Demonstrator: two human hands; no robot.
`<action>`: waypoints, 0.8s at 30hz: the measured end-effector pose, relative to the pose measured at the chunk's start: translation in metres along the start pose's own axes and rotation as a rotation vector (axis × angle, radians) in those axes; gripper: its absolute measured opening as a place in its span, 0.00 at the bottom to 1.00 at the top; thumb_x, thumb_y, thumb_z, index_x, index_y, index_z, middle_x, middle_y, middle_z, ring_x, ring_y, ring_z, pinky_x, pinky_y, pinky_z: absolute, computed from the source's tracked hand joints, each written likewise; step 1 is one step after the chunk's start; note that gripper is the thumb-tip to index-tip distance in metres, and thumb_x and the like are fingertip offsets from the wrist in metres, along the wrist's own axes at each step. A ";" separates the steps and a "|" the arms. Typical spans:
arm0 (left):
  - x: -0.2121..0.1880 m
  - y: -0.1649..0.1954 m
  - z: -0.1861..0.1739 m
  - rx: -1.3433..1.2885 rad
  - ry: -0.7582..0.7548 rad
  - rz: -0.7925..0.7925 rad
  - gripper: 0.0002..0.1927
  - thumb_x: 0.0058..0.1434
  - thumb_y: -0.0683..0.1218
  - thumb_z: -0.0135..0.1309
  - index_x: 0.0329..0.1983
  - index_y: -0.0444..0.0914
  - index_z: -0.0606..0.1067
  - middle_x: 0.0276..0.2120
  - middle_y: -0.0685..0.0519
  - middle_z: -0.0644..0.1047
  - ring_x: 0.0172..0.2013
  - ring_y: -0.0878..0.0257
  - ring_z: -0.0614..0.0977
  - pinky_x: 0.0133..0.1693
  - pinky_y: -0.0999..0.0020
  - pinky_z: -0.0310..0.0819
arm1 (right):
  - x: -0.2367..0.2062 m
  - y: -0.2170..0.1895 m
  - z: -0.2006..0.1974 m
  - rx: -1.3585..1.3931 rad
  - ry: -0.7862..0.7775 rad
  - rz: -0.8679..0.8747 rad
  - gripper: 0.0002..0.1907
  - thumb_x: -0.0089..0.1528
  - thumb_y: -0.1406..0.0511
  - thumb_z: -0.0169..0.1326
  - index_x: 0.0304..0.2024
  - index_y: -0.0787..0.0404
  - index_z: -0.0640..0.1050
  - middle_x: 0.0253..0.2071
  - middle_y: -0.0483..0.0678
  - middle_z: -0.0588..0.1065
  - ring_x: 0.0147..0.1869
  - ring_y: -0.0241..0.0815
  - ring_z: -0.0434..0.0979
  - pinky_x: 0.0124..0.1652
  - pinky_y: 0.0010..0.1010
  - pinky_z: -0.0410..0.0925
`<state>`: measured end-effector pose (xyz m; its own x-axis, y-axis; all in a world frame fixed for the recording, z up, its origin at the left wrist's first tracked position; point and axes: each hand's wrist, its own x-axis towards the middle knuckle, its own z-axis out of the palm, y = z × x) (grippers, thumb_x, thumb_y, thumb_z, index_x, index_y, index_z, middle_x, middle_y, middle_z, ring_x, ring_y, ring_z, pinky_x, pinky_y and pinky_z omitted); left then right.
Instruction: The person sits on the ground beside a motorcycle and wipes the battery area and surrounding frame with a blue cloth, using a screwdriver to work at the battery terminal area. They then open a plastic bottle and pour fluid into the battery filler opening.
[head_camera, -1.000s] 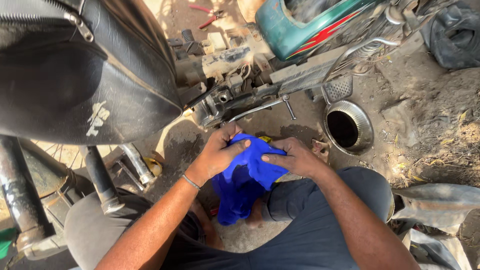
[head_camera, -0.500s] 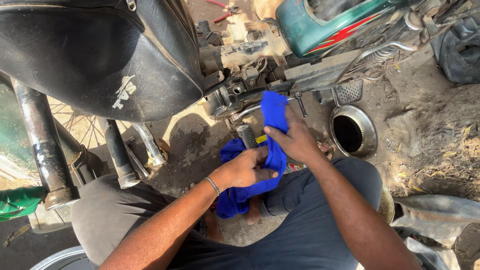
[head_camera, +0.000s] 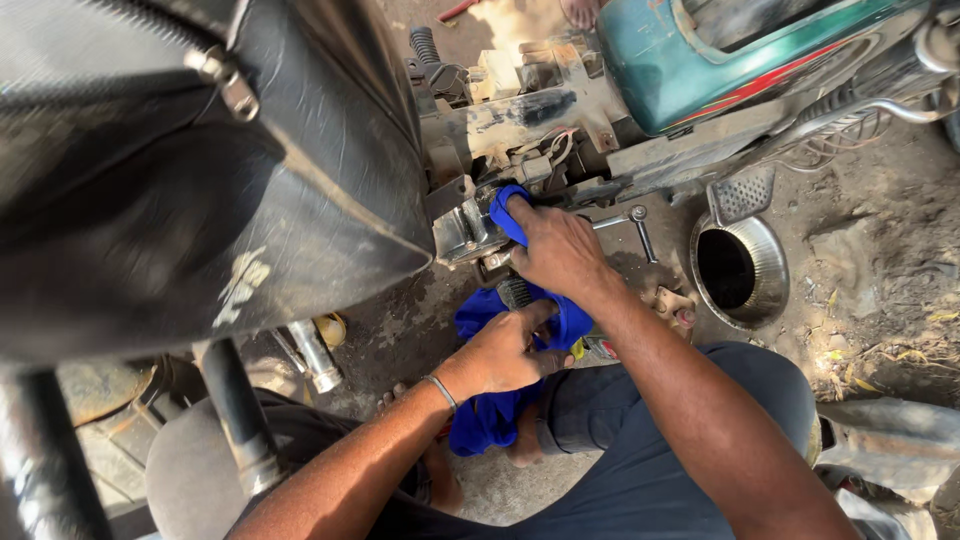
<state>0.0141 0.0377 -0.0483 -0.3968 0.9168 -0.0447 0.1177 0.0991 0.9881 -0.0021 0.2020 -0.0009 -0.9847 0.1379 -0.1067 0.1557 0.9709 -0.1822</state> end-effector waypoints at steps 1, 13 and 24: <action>0.002 -0.002 -0.002 -0.003 0.001 0.019 0.33 0.52 0.51 0.67 0.57 0.30 0.72 0.38 0.42 0.81 0.38 0.52 0.85 0.42 0.59 0.79 | 0.000 -0.001 0.000 0.005 -0.002 0.008 0.31 0.52 0.65 0.62 0.59 0.60 0.72 0.34 0.63 0.79 0.41 0.68 0.79 0.42 0.58 0.71; 0.026 -0.011 -0.002 0.093 -0.091 -0.150 0.16 0.52 0.49 0.64 0.36 0.33 0.76 0.31 0.44 0.82 0.36 0.47 0.85 0.40 0.55 0.78 | 0.021 0.009 -0.008 0.126 -0.283 0.115 0.29 0.56 0.60 0.61 0.56 0.68 0.73 0.30 0.63 0.79 0.36 0.64 0.80 0.40 0.54 0.72; 0.027 -0.009 -0.004 0.204 -0.179 -0.149 0.23 0.54 0.49 0.62 0.47 0.31 0.74 0.29 0.39 0.79 0.32 0.41 0.83 0.37 0.48 0.77 | 0.016 0.018 0.005 0.182 -0.154 0.118 0.25 0.54 0.61 0.63 0.53 0.61 0.78 0.26 0.61 0.78 0.30 0.63 0.79 0.32 0.54 0.71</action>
<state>-0.0011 0.0599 -0.0582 -0.2588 0.9382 -0.2300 0.2579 0.2965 0.9195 -0.0150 0.2213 -0.0106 -0.9375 0.2029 -0.2826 0.2938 0.8968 -0.3308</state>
